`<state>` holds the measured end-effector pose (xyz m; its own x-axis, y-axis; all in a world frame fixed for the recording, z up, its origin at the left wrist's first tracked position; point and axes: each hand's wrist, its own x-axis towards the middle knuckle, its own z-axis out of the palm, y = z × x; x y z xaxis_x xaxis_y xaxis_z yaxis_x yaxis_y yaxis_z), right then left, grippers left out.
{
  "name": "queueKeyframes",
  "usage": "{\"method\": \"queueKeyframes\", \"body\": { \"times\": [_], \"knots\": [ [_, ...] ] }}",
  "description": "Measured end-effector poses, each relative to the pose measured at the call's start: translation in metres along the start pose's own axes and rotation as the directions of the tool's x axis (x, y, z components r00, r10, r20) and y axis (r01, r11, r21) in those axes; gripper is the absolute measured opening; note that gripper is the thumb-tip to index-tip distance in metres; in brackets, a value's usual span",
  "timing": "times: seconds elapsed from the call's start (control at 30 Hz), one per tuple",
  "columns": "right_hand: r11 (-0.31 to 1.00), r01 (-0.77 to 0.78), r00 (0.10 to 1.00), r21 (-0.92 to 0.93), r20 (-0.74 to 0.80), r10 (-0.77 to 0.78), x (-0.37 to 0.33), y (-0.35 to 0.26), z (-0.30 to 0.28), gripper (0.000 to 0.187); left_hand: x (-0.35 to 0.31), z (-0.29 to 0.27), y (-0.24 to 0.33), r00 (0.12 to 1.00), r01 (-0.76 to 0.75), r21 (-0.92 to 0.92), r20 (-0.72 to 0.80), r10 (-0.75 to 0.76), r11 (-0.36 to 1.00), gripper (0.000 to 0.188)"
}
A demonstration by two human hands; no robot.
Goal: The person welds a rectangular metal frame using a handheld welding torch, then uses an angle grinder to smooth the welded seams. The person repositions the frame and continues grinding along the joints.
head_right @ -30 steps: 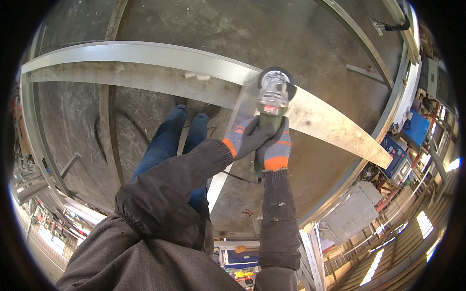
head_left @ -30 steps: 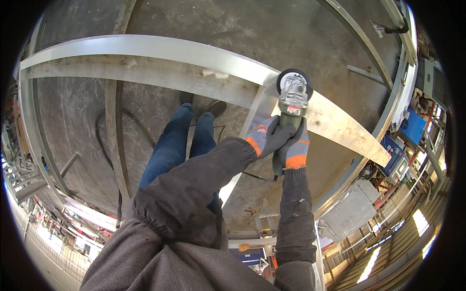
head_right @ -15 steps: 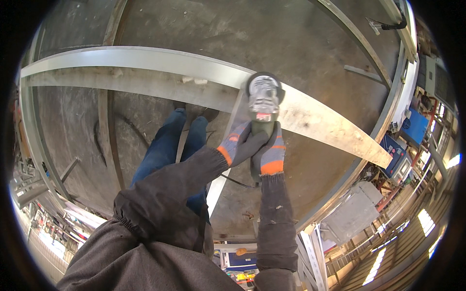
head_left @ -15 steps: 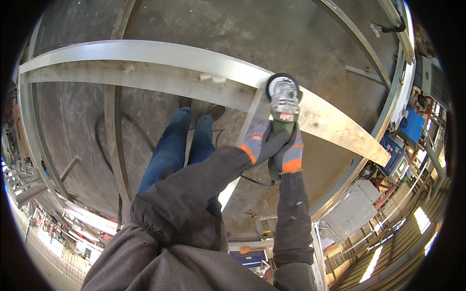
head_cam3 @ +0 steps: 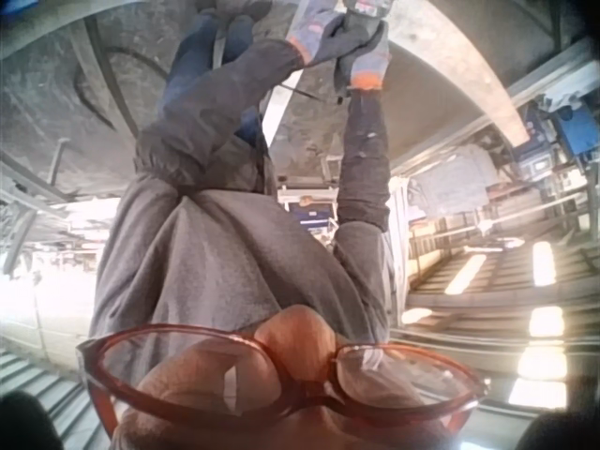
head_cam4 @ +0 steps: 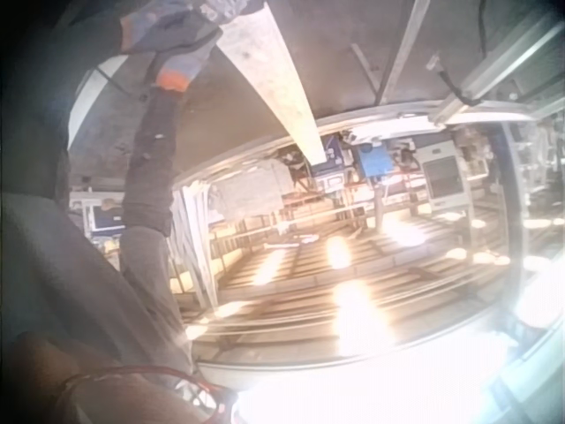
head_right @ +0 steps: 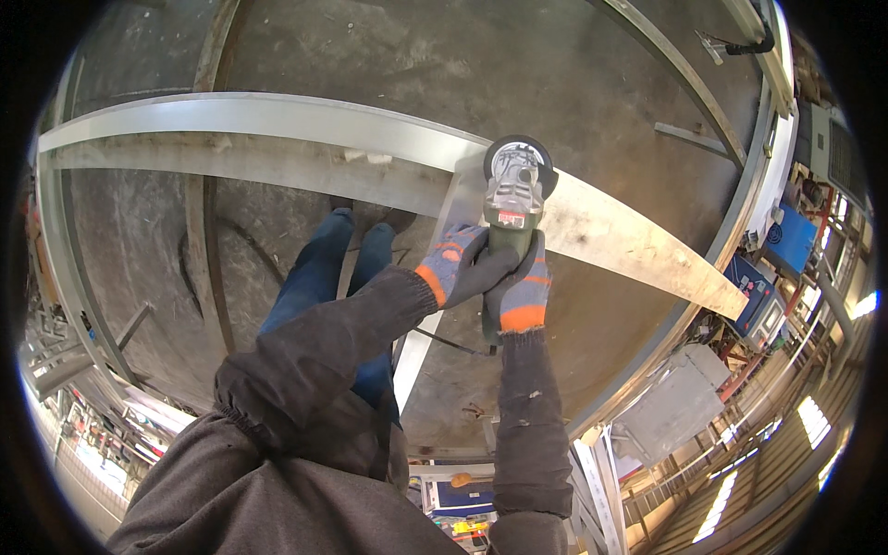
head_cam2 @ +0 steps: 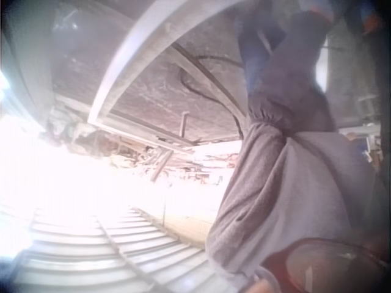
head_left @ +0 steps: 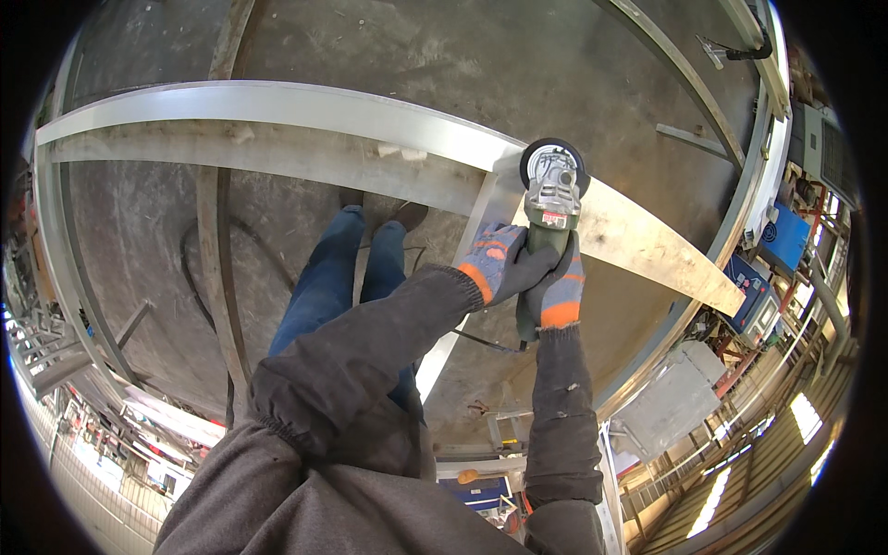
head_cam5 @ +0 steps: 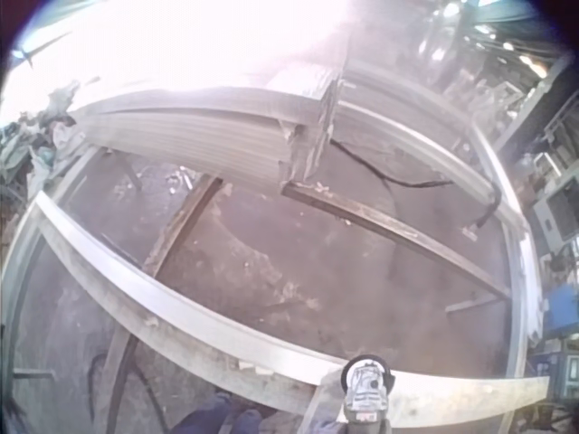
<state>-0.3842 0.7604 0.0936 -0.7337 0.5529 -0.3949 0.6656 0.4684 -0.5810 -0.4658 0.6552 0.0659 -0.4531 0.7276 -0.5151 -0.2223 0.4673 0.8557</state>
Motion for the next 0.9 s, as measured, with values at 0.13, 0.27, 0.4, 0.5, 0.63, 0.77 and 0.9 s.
{"method": "queueKeyframes", "body": {
  "times": [0.13,0.27,0.4,0.5,0.63,0.77,0.9],
  "knots": [
    [0.92,-0.155,0.988,0.359,0.048,0.148,0.005,-0.008,-0.001,0.062,0.006,-0.002,0.004,1.0,0.022,-0.167,0.015,-0.02,0.986,0.048],
    [0.999,-0.03,0.999,-0.027,-0.032,0.029,0.004,-0.013,-0.003,0.053,0.006,-0.003,0.007,0.993,0.111,-0.221,0.062,-0.099,0.969,0.049],
    [0.995,-0.091,0.996,0.048,-0.013,0.092,0.003,-0.009,-0.005,0.053,0.005,-0.004,0.01,0.999,0.031,-0.189,0.015,-0.028,0.981,0.049],
    [0.989,-0.142,0.99,-0.046,0.004,0.143,0.003,-0.002,-0.003,0.054,0.006,-0.005,0.012,0.987,0.152,-0.173,0.086,-0.139,0.973,0.049],
    [0.97,-0.193,0.977,0.151,-0.064,0.204,-0.001,0.006,0.005,0.058,0.006,-0.005,0.013,0.997,0.05,-0.134,0.07,-0.041,0.99,0.052],
    [0.986,-0.098,0.993,0.132,-0.056,0.106,-0.003,0.006,0.008,0.062,0.004,-0.004,0.008,0.992,0.111,-0.22,0.09,-0.093,0.969,0.048],
    [0.997,-0.012,0.998,0.08,-0.055,0.016,-0.003,-0.002,0.004,0.061,0.0,-0.003,0.001,0.998,0.054,-0.376,0.036,-0.043,0.925,0.043]
  ]
}}
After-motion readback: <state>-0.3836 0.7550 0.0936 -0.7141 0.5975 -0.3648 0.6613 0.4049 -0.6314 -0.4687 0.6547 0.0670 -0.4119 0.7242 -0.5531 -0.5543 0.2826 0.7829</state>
